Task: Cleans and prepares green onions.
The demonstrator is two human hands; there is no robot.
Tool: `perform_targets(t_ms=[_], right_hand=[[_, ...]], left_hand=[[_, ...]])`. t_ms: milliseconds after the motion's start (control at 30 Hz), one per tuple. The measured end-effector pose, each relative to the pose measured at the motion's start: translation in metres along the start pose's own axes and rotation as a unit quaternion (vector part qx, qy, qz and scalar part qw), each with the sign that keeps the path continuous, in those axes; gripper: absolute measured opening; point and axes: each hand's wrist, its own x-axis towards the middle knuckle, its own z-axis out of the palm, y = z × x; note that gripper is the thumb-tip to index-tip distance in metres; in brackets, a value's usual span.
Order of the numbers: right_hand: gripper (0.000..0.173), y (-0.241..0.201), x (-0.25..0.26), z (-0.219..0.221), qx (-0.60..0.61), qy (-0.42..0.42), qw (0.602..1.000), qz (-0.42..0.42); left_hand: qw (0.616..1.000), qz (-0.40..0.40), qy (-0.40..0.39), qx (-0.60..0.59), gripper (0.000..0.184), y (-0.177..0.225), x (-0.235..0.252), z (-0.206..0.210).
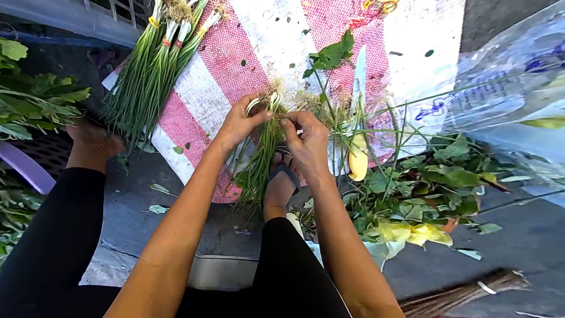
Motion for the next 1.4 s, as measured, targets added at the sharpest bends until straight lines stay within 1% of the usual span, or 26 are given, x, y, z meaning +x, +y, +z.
perform_targets(t_ms=[67, 100, 133, 200, 267, 300, 333, 367, 433, 467, 533, 600, 667, 700, 767, 833, 900, 967, 1033, 1100, 1233, 1333, 1400], right_hand=[[0.021, -0.002, 0.004, -0.001, 0.023, 0.0, 1.0, 0.012], [0.02, -0.003, 0.004, -0.001, 0.029, -0.007, 0.999, 0.014], [0.019, -0.004, 0.002, -0.002, 0.032, -0.017, 0.999, 0.015], [0.017, -0.005, -0.004, -0.004, 0.029, -0.047, 0.998, 0.009], [0.018, -0.001, -0.005, -0.004, 0.029, -0.076, 0.997, -0.004], [0.021, 0.001, -0.004, -0.002, 0.03, -0.078, 0.997, -0.004], [0.024, 0.002, -0.002, 0.0, 0.035, -0.067, 0.997, 0.009], [0.025, 0.003, 0.002, 0.003, 0.05, -0.045, 0.997, 0.036], [0.026, 0.008, 0.015, 0.01, 0.11, -0.002, 0.987, 0.113], [0.028, 0.011, 0.021, 0.013, 0.148, 0.001, 0.978, 0.144], [0.03, 0.016, 0.029, 0.016, 0.216, -0.004, 0.961, 0.172], [0.034, 0.015, 0.033, 0.015, 0.285, -0.041, 0.944, 0.162], [0.038, 0.011, 0.033, 0.014, 0.35, -0.079, 0.922, 0.145], [0.037, 0.01, 0.032, 0.014, 0.371, -0.085, 0.914, 0.14], [0.033, 0.008, 0.03, 0.015, 0.38, -0.08, 0.912, 0.131], [0.035, 0.008, 0.029, 0.016, 0.382, -0.07, 0.914, 0.121], [0.037, 0.008, 0.027, 0.018, 0.377, -0.068, 0.918, 0.104], [0.036, 0.008, 0.027, 0.018, 0.356, -0.082, 0.926, 0.096], [0.037, 0.005, 0.027, 0.015, 0.343, -0.096, 0.928, 0.109], [0.031, 0.002, 0.028, 0.014, 0.342, -0.095, 0.926, 0.126], [0.028, 0.002, 0.027, 0.015, 0.321, -0.096, 0.932, 0.136], [0.023, 0.004, 0.028, 0.008, 0.32, -0.123, 0.933, 0.112], [0.023, 0.005, 0.027, 0.007, 0.33, -0.133, 0.93, 0.093]], left_hand=[[0.999, 0.022, -0.02, 0.039, 0.054, -0.005, 0.0, 0.002], [0.997, 0.029, -0.019, 0.072, 0.055, -0.007, 0.0, 0.004], [0.995, 0.033, -0.011, 0.091, 0.051, -0.008, 0.0, 0.006], [0.996, 0.022, 0.012, 0.083, 0.042, -0.008, 0.002, 0.008], [0.996, 0.006, 0.034, 0.077, 0.042, -0.006, 0.004, 0.009], [0.995, 0.003, 0.038, 0.092, 0.045, -0.006, 0.006, 0.009], [0.992, 0.003, 0.041, 0.12, 0.046, -0.005, 0.008, 0.009], [0.987, 0.001, 0.042, 0.155, 0.042, -0.003, 0.009, 0.009], [0.98, -0.004, 0.036, 0.196, 0.036, 0.002, 0.009, 0.007], [0.981, -0.001, 0.032, 0.192, 0.032, 0.003, 0.009, 0.005], [0.992, 0.001, 0.022, 0.127, 0.026, 0.004, 0.006, 0.002], [0.999, -0.017, 0.015, 0.038, 0.022, 0.008, 0.0, -0.001], [1.0, -0.017, 0.007, -0.006, 0.021, 0.009, -0.005, -0.006], [1.0, -0.006, 0.003, -0.016, 0.018, 0.008, -0.006, -0.008], [0.999, 0.025, -0.006, -0.025, 0.017, 0.005, -0.009, -0.008], [0.998, 0.057, -0.013, -0.006, 0.019, 0.003, -0.011, -0.009], [0.997, 0.075, -0.001, 0.009, 0.019, -0.001, -0.011, -0.007], [0.997, 0.074, 0.009, 0.019, 0.016, -0.003, -0.011, -0.005], [0.998, 0.056, 0.005, -0.013, 0.015, -0.002, -0.013, -0.006], [0.998, 0.048, -0.004, -0.048, 0.014, 0.0, -0.015, -0.007], [0.998, 0.055, -0.017, -0.009, 0.021, 0.0, -0.015, -0.01], [0.997, 0.047, -0.053, 0.028, 0.02, 0.008, -0.016, -0.018], [0.996, 0.037, -0.078, 0.038, 0.018, 0.013, -0.016, -0.022]])
